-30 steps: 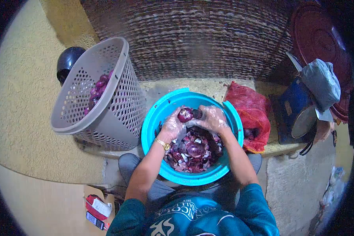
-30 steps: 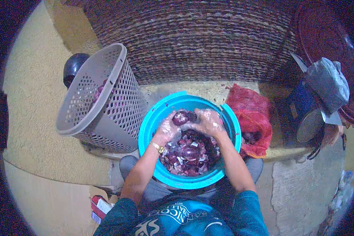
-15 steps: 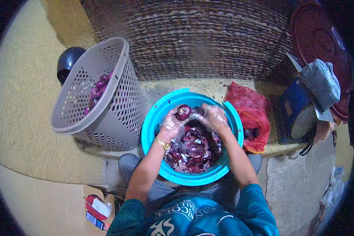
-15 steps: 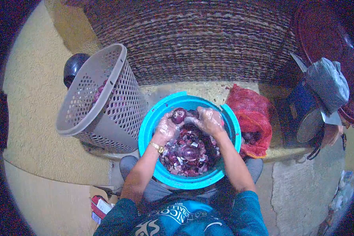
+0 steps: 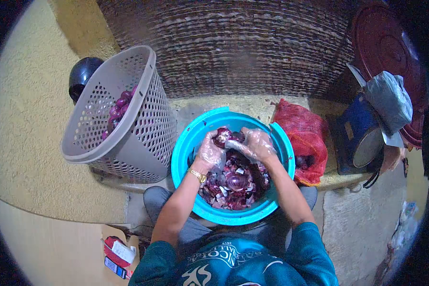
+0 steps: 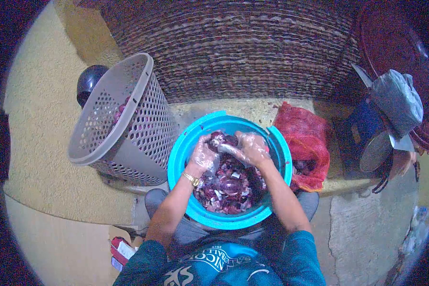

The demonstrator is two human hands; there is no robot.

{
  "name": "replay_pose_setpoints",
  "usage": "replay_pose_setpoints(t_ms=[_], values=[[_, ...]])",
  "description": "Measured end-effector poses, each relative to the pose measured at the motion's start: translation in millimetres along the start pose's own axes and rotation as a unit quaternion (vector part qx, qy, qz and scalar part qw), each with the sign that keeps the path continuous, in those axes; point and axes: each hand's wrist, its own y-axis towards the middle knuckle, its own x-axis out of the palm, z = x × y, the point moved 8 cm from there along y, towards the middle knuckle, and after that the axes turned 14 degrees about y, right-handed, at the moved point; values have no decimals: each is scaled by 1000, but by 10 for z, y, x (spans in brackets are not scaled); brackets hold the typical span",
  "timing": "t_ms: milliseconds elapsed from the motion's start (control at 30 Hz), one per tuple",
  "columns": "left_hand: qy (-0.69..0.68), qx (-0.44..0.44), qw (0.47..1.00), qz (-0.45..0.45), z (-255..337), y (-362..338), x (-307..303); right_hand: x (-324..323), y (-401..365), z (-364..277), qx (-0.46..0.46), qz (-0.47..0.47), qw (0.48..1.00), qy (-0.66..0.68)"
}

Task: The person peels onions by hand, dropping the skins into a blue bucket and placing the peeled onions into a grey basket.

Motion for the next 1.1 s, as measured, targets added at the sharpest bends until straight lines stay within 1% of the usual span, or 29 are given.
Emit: replay_pose_setpoints(t_ms=[33,100,133,200,233,300,433,500,567,633,733,833,867,900,1000,1067,1100], values=[[0,0,1000,0,14,-27,50,-10,-2,-20,-12,7,1000,-11],[-11,-16,999,42,3,-84,87,35,12,42,-20,9,1000,-8],[-11,-16,999,42,-1,-75,77,50,18,60,-29,10,1000,-6],[25,-10,997,71,4,-73,8,58,13,63,-16,0,1000,-6],[24,-10,997,71,-4,-76,-2,62,13,52,-3,-10,1000,-7],[31,2,998,46,6,-88,38,66,13,46,-3,0,1000,-5],[29,-6,998,63,-25,-84,12,84,28,74,-4,3,1000,-15],[61,8,998,25,-31,-27,7,64,17,45,-8,6,1000,-20],[68,12,997,23,-68,25,-77,53,17,29,-11,9,1000,-25],[74,16,997,21,-38,-5,-18,82,22,42,-14,-8,1000,-25],[68,-2,997,43,-11,-84,46,92,31,42,-26,-2,999,-31],[83,4,996,24,16,-105,95,93,29,51,-21,0,999,-24],[84,21,996,5,33,-91,117,91,30,42,-21,0,999,-24],[85,38,996,-14,59,-90,151,99,29,40,-15,-7,1000,-18],[95,43,994,-18,64,-100,162,129,24,63,-17,-19,1000,-10],[93,42,995,-10,67,-109,159,145,25,66,-25,-24,999,-7],[92,41,995,-2,56,-99,133,150,25,38,-18,-46,999,-3]])
